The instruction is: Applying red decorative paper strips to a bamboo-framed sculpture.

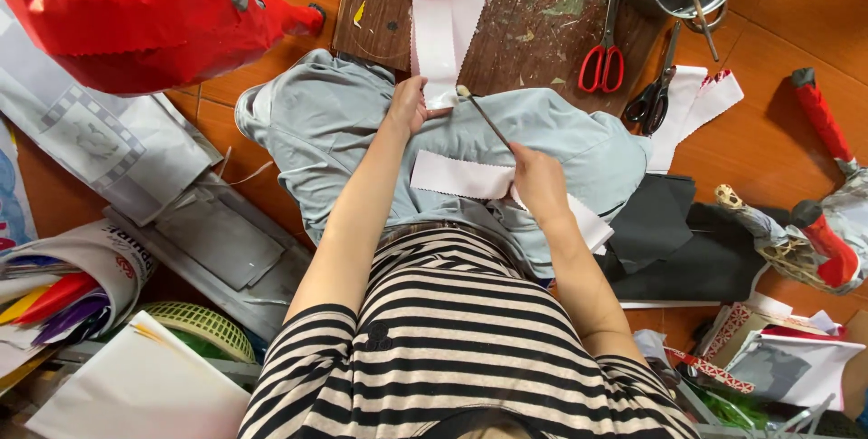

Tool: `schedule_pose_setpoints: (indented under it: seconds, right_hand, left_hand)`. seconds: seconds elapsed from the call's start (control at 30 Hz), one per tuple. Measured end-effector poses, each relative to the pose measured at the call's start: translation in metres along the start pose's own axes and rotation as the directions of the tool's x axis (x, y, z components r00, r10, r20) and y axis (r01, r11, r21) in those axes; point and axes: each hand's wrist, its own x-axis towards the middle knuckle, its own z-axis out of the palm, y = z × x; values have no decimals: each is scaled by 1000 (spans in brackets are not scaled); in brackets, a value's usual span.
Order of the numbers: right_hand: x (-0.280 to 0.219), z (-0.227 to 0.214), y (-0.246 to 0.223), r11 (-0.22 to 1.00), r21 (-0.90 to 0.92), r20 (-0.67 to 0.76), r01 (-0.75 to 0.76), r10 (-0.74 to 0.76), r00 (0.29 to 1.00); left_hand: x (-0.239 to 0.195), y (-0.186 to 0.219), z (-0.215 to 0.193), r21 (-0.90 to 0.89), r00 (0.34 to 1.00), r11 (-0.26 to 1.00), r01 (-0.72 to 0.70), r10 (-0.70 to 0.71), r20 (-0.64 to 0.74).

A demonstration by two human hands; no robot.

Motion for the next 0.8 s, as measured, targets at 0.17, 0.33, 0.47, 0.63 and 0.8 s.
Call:
schedule_pose_setpoints:
  seconds: [0.17,0.33,0.47,0.63,0.8]
  right_hand:
    - [-1,17,5,997,-25,26,78,-77,997]
    - [23,4,18,989,-146,-39,17,-23,999]
    - [84,23,2,988,-136,-78,79,-91,993]
    - [152,72,-6,984,-127,-189,123,-146,971]
    - [169,79,-4,991,-89,-179,99,-114,977]
  left_hand:
    - [12,-10,-12,9,999,1000,-21,22,-28]
    - [-9,-9,-6,21,1000,1000,1,-1,-20]
    - [-19,-15,-1,-30,999,999,36,-35,36]
    - [-36,-10,4,-32,996,996,80,-81,-28]
    - [-33,-13,-2,-25,998,998,59,-59,-4]
